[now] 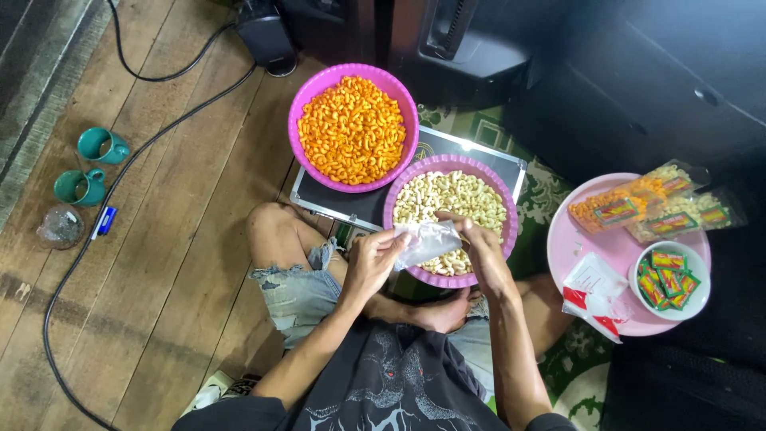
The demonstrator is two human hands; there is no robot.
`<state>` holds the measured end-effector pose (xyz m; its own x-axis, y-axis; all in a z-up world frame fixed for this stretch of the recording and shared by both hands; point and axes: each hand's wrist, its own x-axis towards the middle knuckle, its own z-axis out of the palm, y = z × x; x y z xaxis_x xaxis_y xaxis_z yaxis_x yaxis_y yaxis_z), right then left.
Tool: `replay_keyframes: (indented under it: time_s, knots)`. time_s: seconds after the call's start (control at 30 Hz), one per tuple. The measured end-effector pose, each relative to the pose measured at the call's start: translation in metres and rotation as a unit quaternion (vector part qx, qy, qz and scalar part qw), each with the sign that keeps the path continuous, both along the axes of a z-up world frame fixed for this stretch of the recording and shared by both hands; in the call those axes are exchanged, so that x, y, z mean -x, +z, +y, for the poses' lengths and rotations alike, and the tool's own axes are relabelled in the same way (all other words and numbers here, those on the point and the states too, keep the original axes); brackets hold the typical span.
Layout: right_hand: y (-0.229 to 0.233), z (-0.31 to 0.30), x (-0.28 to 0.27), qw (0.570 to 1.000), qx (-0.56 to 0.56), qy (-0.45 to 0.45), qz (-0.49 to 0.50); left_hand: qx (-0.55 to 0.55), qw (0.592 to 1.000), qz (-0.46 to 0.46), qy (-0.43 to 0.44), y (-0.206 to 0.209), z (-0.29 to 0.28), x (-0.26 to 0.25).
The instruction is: Packaging small puffed snacks into plastic bags using a spoon
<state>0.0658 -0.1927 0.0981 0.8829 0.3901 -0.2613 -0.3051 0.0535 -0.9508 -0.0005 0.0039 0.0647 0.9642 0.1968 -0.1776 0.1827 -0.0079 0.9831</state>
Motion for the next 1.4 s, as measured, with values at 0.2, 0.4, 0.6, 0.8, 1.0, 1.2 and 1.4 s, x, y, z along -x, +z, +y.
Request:
replay_keyframes:
  time_s: [0.2, 0.4, 0.6, 0.8, 1.0, 1.2, 1.4]
  knots:
    - [-0.009, 0.015, -0.002, 0.998, 0.023, -0.052, -0.021, -0.071, 0.992, -0.102, -0.01, -0.001, 0.004, 0.01]
    - [-0.005, 0.028, 0.005, 0.994, 0.034, -0.096, 0.049, -0.036, 0.993, -0.11, 0.001, -0.033, 0.009, 0.022]
    - [0.003, 0.022, 0.01, 0.996, 0.077, 0.007, -0.038, 0.001, 0.997, -0.068, 0.029, -0.042, 0.014, 0.021]
    - [0.026, 0.03, 0.009, 0.996, 0.052, -0.029, -0.07, 0.001, 0.998, -0.066, -0.023, -0.02, 0.016, 0.015]
    - [0.028, 0.028, 0.013, 0.988, 0.101, -0.016, -0.117, -0.179, 0.956, -0.231, 0.009, 0.012, 0.014, 0.006]
    - [0.033, 0.03, 0.02, 0.982, 0.129, -0.02, -0.137, -0.293, 0.91, -0.292, -0.037, -0.027, 0.002, -0.01]
    - [0.022, 0.023, 0.013, 0.983, 0.113, -0.068, -0.124, -0.188, 0.945, -0.266, 0.03, -0.043, 0.006, -0.007]
